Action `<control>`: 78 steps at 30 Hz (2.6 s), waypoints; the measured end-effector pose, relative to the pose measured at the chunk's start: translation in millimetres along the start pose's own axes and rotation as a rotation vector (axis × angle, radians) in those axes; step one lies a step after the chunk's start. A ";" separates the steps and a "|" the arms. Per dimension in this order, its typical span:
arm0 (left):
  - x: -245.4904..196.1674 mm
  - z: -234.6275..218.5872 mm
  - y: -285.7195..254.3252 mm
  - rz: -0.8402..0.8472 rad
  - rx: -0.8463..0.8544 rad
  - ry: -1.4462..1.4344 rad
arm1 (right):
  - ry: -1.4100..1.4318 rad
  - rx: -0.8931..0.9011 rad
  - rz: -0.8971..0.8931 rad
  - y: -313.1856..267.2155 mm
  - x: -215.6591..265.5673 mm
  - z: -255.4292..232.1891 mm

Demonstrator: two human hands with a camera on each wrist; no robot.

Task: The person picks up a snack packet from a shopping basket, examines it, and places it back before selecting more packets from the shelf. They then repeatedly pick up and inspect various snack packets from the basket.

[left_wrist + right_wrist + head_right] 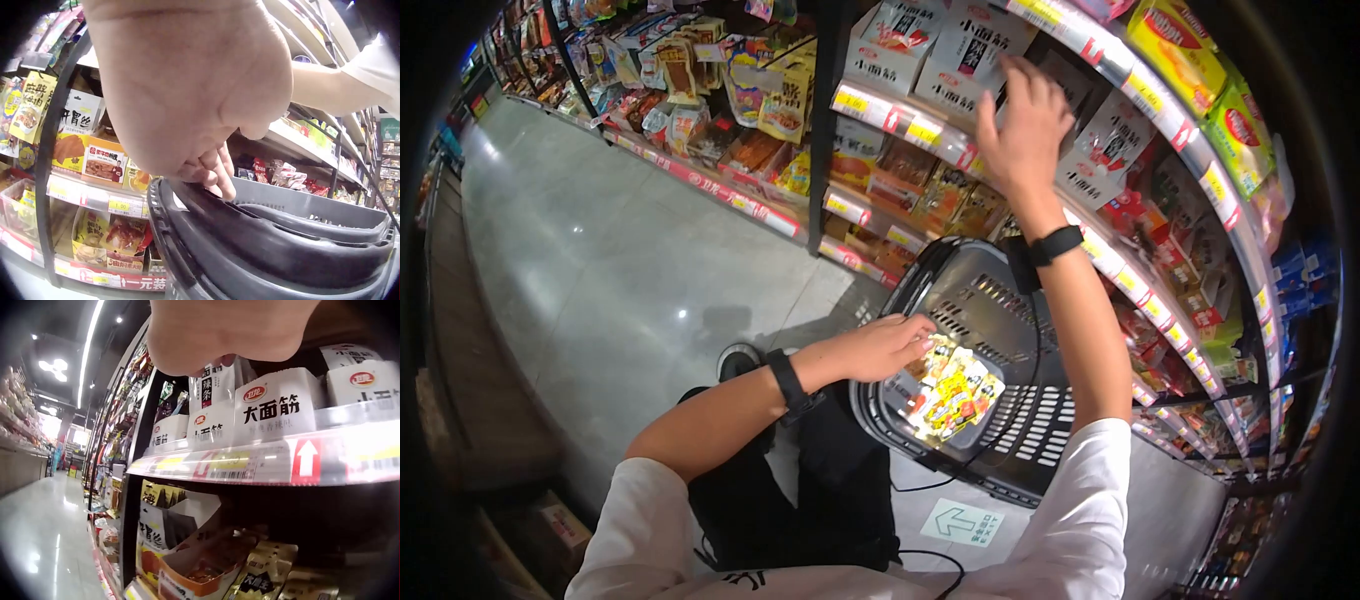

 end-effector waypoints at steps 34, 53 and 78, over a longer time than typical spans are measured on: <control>-3.8 -2.0 -4.4 -0.059 -0.073 0.192 | 0.609 1.937 -0.202 -653.1 81.1 100.2; -11.6 0.2 -1.4 -0.097 -0.266 0.094 | 1.409 0.669 1.049 -338.1 0.6 -43.9; -17.6 -13.5 -7.2 -0.038 -0.467 -0.246 | 1.548 0.709 1.334 -381.7 16.6 -36.3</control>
Point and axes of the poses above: each hand's wrist, its own y-axis towards the middle knuckle, its own z-axis out of the palm, x = y × z, the point moved 10 cm from there along y, towards the middle knuckle, and after that the axes turned 8 degrees about -y, right-handed, at the moved point
